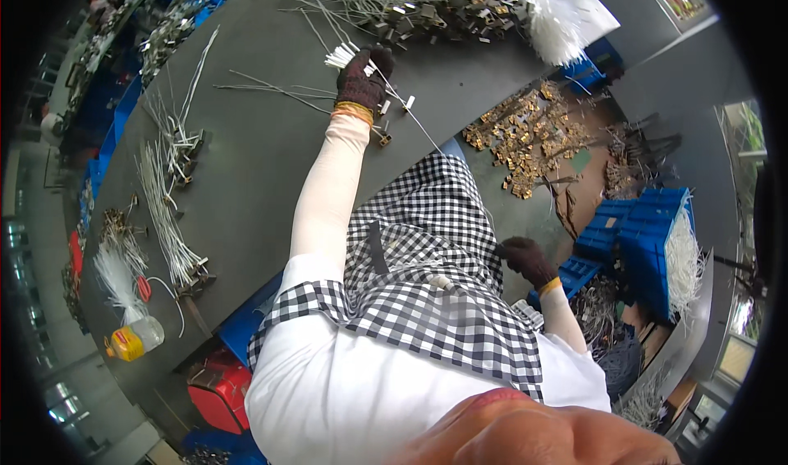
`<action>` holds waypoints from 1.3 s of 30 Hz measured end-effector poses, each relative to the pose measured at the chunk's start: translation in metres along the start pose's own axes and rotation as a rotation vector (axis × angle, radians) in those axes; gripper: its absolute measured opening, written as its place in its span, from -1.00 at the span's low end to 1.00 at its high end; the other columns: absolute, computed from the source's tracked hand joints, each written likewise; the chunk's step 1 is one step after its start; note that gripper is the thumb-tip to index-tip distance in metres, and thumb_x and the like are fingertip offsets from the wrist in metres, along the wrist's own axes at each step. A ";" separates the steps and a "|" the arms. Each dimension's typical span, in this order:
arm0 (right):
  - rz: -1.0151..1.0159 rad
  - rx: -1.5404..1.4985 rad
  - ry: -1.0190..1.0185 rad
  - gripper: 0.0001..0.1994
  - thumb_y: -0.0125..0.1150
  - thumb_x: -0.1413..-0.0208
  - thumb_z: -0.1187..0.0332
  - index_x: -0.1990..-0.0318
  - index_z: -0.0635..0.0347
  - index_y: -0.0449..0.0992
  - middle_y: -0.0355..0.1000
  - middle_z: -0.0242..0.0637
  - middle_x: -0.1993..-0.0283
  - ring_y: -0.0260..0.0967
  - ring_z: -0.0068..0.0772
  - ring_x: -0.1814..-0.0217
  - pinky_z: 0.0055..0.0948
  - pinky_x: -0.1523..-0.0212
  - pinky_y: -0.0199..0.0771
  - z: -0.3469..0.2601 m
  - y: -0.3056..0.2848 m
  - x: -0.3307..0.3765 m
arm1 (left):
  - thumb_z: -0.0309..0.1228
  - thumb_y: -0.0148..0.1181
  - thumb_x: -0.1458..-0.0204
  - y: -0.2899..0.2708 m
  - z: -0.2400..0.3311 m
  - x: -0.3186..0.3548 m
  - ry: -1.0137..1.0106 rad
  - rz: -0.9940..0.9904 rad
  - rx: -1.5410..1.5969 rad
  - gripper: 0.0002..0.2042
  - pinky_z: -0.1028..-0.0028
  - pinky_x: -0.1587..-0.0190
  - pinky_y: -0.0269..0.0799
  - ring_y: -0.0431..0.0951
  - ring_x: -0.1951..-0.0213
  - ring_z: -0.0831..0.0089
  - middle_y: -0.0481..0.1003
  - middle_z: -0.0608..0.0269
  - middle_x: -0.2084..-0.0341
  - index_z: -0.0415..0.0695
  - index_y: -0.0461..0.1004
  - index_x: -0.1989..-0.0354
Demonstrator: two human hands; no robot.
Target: Assembling and organizing wire sets into cable harnesses at a manual workstation.
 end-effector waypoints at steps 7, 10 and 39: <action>-0.041 0.025 0.067 -0.76 0.27 -0.07 0.26 0.21 0.25 0.64 0.39 -0.44 0.54 0.20 -0.63 0.56 -0.56 0.53 0.16 0.017 0.000 0.015 | -0.47 0.14 -0.17 0.006 0.029 -0.004 -0.007 -0.041 0.061 -0.88 0.02 -0.02 0.57 0.62 0.16 0.07 0.59 -0.02 0.25 -0.26 0.51 0.21; -0.035 0.037 0.067 -0.77 0.26 -0.07 0.28 0.20 0.24 0.65 0.39 -0.44 0.54 0.20 -0.63 0.55 -0.56 0.52 0.16 0.017 -0.003 0.017 | -0.44 0.13 -0.18 0.009 0.029 -0.004 -0.023 -0.059 0.077 -0.90 0.07 0.10 0.62 0.65 0.22 0.11 0.61 0.06 0.30 -0.18 0.52 0.24; -0.182 -0.312 -0.086 -0.68 0.19 -0.15 0.39 -0.04 0.32 0.52 0.56 -0.31 0.28 0.35 -0.61 0.46 -0.63 0.47 0.31 -0.041 0.036 -0.034 | -0.43 0.10 -0.22 0.027 0.011 0.074 -0.176 -0.111 0.001 -0.84 0.07 -0.11 0.52 0.58 0.05 0.10 0.57 0.03 0.20 -0.23 0.49 0.12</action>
Point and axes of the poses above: each hand's wrist, its own x-axis away from the middle knuckle, its own y-axis out of the palm, z = x × y, the point moved 9 cm from there along -x, towards the middle knuckle
